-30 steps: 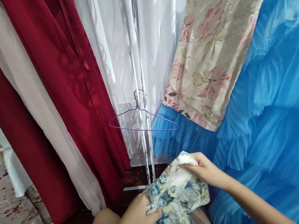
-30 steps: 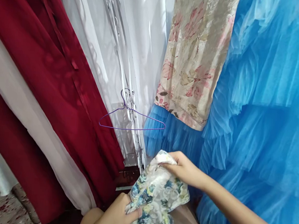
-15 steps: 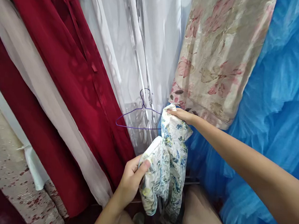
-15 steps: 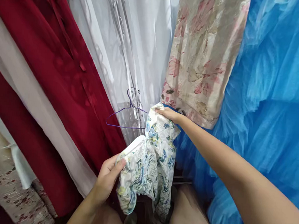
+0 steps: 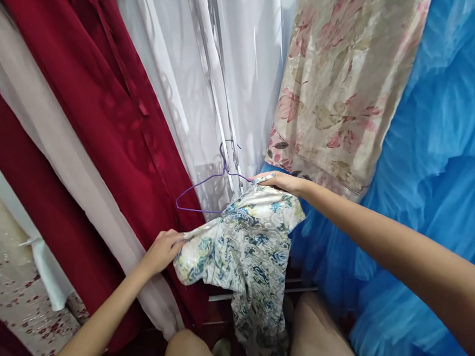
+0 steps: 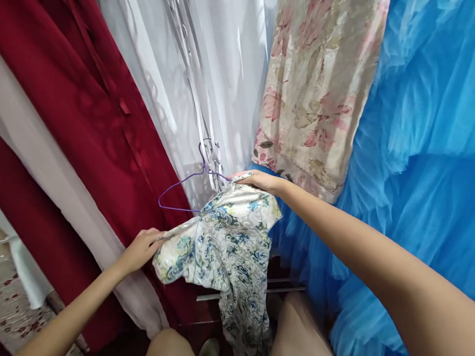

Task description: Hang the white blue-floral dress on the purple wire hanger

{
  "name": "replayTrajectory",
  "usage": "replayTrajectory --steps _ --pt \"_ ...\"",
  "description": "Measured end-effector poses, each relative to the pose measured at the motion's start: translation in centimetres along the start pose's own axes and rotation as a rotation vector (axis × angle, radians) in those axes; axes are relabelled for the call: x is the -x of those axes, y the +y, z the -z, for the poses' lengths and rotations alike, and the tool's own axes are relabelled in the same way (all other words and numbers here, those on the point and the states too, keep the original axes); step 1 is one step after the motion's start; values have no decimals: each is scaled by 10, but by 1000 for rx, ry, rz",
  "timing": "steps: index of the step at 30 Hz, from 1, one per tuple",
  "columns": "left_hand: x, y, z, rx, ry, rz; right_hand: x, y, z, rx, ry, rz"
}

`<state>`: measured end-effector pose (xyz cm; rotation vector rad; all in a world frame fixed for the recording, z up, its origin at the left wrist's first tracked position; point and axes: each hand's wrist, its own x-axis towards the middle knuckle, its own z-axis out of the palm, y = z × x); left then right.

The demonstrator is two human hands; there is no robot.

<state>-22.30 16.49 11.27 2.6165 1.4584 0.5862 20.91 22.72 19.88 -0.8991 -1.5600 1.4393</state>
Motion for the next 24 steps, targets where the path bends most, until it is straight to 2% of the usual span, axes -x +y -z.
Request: replayTrajectory --steps 4,8,11,14,16,18,19,21,24 --pt "-40 -33 16 -120 131 106 -3 -8 6 37 -42 -24" --pt "-76 -41 29 -154 233 114 -4 -5 8 2 -62 -21" --pt "-93 -24 38 -38 396 26 -4 4 3 -76 -28 -43" --pt "-104 5 43 228 538 9 0 14 -7 -199 9 -170" --pt "-108 18 46 305 665 60 9 21 -10 -258 13 -182" --pt "-108 21 47 331 773 196 24 29 -8 -291 27 -87" --pt "-107 20 47 356 787 270 32 34 -4 -304 51 -44" --pt "-102 16 47 434 714 357 51 48 6 -331 142 -24" --pt "-95 20 45 515 572 309 74 67 19 -371 272 -67"
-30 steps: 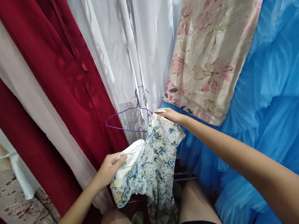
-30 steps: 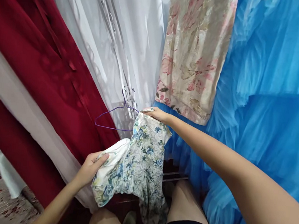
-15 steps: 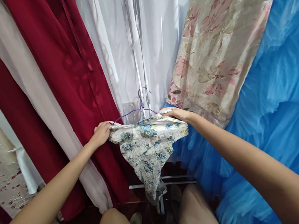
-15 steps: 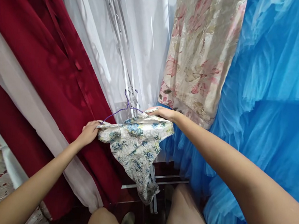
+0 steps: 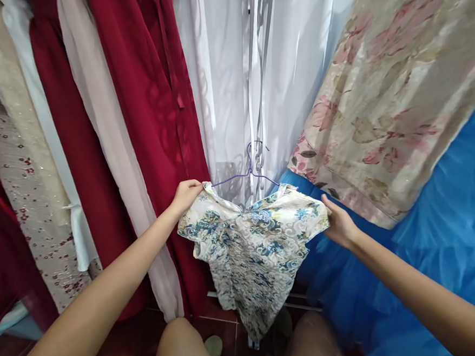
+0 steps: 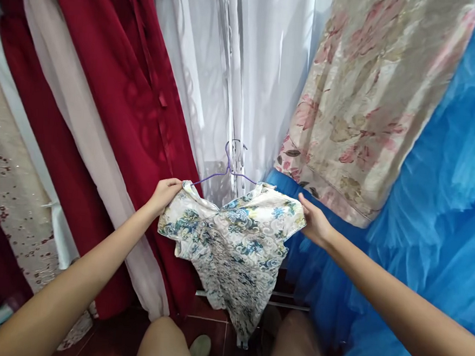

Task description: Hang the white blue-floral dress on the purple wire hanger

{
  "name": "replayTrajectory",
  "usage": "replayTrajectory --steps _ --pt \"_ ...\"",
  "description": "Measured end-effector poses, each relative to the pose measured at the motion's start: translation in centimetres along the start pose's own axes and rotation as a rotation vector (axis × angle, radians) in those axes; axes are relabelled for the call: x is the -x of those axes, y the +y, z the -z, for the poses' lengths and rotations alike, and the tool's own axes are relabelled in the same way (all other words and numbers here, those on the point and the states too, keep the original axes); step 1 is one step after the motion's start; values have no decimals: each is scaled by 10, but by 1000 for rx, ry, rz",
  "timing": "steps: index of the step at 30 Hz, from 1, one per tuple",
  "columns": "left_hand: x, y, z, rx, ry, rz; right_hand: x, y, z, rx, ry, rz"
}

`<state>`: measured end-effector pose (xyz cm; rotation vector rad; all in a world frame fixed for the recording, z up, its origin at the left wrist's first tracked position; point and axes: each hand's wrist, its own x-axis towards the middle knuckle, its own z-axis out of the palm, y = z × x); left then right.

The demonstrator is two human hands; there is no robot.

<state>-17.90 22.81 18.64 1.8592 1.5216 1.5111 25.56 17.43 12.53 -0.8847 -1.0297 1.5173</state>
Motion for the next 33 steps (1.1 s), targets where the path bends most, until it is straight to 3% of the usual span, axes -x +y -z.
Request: replayTrajectory --steps 3,7,10,13,16,20,22,25,28,30,33 --pt "14 21 -8 -1 -62 -137 10 2 4 -45 58 96" --pt "32 56 -21 -268 -146 -362 13 -26 -26 -117 111 223" --pt "32 62 -25 -406 -119 -364 17 -56 -58 -132 97 260" --pt "19 51 -25 -308 -39 -302 34 -68 -90 -51 9 325" --pt "11 37 -26 -142 69 -250 68 -54 -118 195 -172 408" --pt "27 34 -35 209 184 -116 114 -24 -138 733 -677 469" --pt "43 44 -41 427 213 -95 120 -12 -139 923 -752 576" --pt "69 73 -51 735 124 -98 106 -1 -134 1117 -553 791" --pt "96 111 -58 1029 -147 -17 82 10 -130 1243 -386 940" --pt "113 133 -60 1121 -298 14 70 20 -130 1286 -340 1002" --pt "133 148 -60 1133 -374 -14 60 35 -126 1334 -282 1045"
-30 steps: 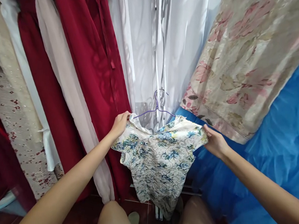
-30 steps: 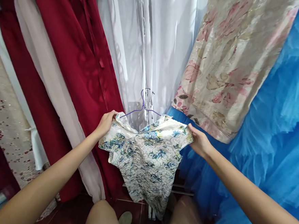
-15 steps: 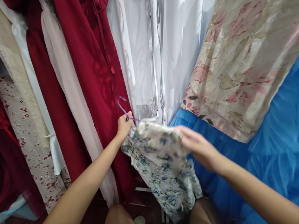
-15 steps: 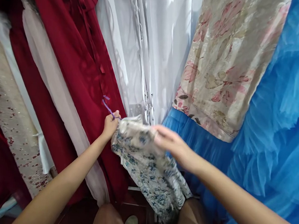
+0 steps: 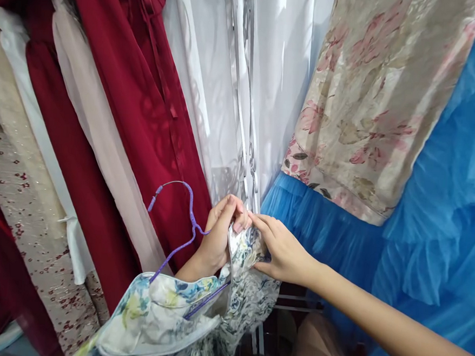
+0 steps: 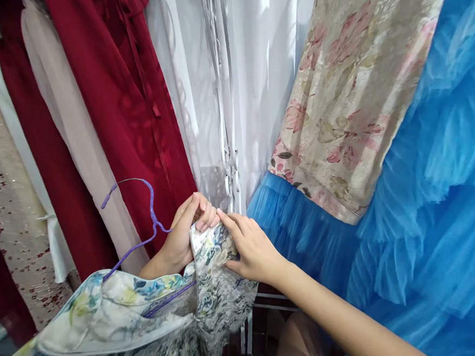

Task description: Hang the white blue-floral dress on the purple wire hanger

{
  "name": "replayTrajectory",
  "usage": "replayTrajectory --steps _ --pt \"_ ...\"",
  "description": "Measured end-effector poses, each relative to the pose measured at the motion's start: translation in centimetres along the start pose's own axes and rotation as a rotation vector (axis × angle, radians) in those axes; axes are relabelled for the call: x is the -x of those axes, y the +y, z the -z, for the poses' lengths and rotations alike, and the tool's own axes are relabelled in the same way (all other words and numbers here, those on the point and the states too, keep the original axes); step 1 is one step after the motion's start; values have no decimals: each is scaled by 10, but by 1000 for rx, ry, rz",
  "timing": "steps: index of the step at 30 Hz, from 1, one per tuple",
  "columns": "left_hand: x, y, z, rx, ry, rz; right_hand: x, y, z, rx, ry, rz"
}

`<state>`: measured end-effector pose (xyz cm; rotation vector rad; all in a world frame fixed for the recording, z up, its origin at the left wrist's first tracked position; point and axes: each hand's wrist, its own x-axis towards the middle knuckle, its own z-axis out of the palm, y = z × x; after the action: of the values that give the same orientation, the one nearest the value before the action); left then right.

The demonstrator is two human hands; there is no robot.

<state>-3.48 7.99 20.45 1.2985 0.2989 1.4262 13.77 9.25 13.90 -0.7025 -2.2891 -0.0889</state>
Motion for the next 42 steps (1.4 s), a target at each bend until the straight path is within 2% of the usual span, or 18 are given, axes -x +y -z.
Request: replayTrajectory --steps 2,5,8,10,16,19,22,26,29,32,35,38,42 --pt "5 -1 0 -44 8 0 7 7 -7 31 -1 -5" --pt "3 -1 12 -98 119 -10 23 21 -9 46 12 -50" --pt "-4 2 29 -109 248 -75 45 38 -6 101 53 -187" --pt "-7 6 38 -85 299 -116 61 47 -3 123 9 -259" --pt "-5 9 49 -46 271 -74 93 54 11 79 -140 -321" --pt "-3 9 54 -69 281 -89 106 51 18 95 -212 -304" --pt "-1 10 58 -75 266 14 115 47 26 85 -256 -297" --pt "2 8 52 -44 129 261 102 34 38 20 -168 -329" --pt "5 4 42 -14 60 327 75 22 37 -5 -88 -271" --pt "10 -4 32 5 14 314 46 13 24 -34 -85 -180" --pt "16 -9 27 -34 -11 229 24 9 6 -82 -62 -121" --pt "21 -10 26 -87 1 167 11 3 -6 -126 -35 -95" --pt "21 -10 30 -114 64 154 4 -16 -8 -142 -12 -24"
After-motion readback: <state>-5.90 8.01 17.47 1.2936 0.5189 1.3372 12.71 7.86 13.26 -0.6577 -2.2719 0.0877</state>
